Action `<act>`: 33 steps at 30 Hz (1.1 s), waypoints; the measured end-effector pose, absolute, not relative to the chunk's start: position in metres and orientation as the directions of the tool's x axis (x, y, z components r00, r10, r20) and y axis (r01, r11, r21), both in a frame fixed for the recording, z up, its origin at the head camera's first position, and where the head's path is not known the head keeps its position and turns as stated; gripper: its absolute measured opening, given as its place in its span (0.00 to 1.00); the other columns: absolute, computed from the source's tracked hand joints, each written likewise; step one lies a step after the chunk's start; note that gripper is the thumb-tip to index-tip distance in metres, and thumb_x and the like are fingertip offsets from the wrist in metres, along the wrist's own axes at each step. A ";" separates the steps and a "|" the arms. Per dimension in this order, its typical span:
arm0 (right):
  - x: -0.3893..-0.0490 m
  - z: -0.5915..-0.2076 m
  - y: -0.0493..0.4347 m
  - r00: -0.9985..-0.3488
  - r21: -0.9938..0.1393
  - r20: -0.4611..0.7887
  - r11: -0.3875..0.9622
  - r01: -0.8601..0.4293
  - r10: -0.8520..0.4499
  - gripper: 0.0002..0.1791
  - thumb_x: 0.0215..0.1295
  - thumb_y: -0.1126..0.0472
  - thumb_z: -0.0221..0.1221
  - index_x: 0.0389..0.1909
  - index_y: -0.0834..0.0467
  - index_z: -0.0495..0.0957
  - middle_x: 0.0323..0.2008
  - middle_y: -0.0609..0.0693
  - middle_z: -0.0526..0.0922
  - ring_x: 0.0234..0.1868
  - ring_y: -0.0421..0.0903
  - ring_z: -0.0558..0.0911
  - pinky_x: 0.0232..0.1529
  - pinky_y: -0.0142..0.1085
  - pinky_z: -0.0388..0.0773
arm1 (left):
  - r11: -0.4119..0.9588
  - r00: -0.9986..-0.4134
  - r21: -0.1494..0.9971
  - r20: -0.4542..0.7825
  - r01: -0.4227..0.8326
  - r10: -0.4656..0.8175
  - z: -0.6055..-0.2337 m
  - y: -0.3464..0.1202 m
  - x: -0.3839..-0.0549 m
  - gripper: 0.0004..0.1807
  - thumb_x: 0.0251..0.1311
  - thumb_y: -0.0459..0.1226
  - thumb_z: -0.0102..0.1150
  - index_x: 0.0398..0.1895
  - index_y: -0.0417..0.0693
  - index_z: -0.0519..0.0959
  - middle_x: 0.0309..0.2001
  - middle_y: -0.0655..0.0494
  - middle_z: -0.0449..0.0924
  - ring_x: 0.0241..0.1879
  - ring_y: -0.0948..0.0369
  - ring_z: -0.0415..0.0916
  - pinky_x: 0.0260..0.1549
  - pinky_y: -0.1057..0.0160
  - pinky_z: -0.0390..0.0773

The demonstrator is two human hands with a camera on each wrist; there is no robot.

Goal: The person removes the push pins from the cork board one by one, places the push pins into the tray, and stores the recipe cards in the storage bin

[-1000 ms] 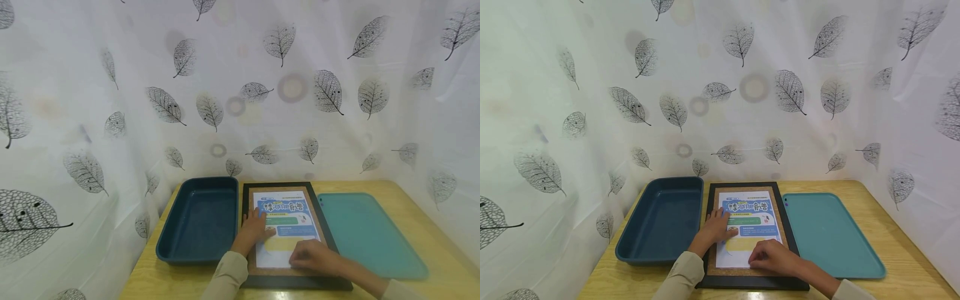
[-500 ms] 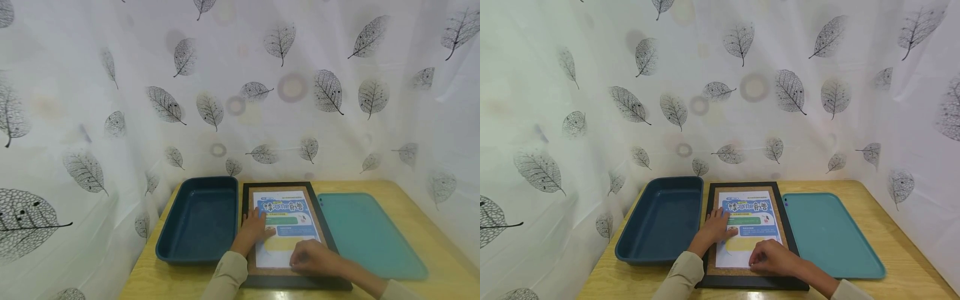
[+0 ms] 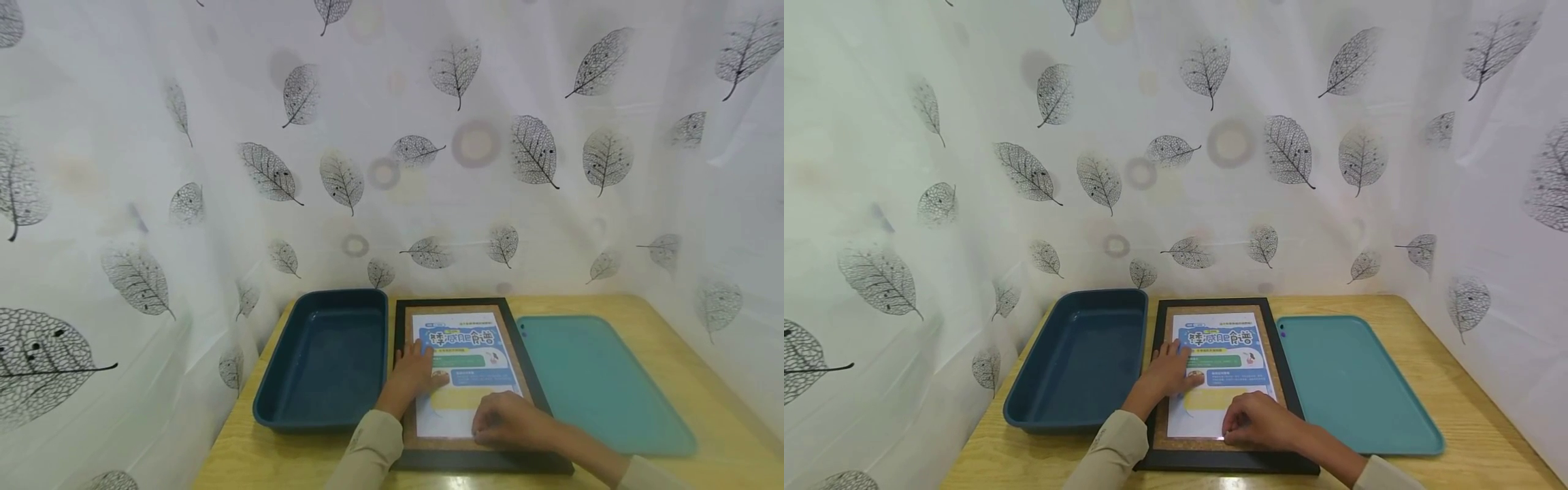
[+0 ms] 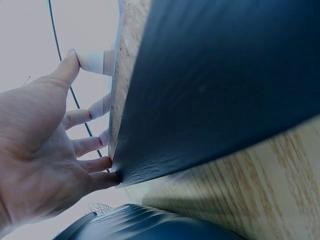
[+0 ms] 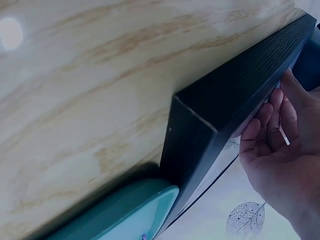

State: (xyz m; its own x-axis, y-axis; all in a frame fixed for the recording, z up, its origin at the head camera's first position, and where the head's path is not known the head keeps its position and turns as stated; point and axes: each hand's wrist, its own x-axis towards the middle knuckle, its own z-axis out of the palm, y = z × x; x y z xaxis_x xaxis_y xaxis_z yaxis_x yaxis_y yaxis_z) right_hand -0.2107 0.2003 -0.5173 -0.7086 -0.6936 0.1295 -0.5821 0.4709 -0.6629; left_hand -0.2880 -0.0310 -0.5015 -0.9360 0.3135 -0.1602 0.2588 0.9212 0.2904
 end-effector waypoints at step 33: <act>-0.208 -0.523 0.201 -0.721 -0.660 0.187 0.458 -0.596 -0.667 0.09 0.59 0.57 0.75 0.34 0.48 0.83 0.31 0.36 0.83 0.33 0.31 0.80 0.34 0.29 0.81 | 0.916 -0.936 0.308 -0.156 0.259 0.317 -0.501 -0.032 -0.288 0.44 0.68 0.59 0.62 0.78 0.43 0.64 0.80 0.39 0.53 0.80 0.41 0.49 0.78 0.40 0.52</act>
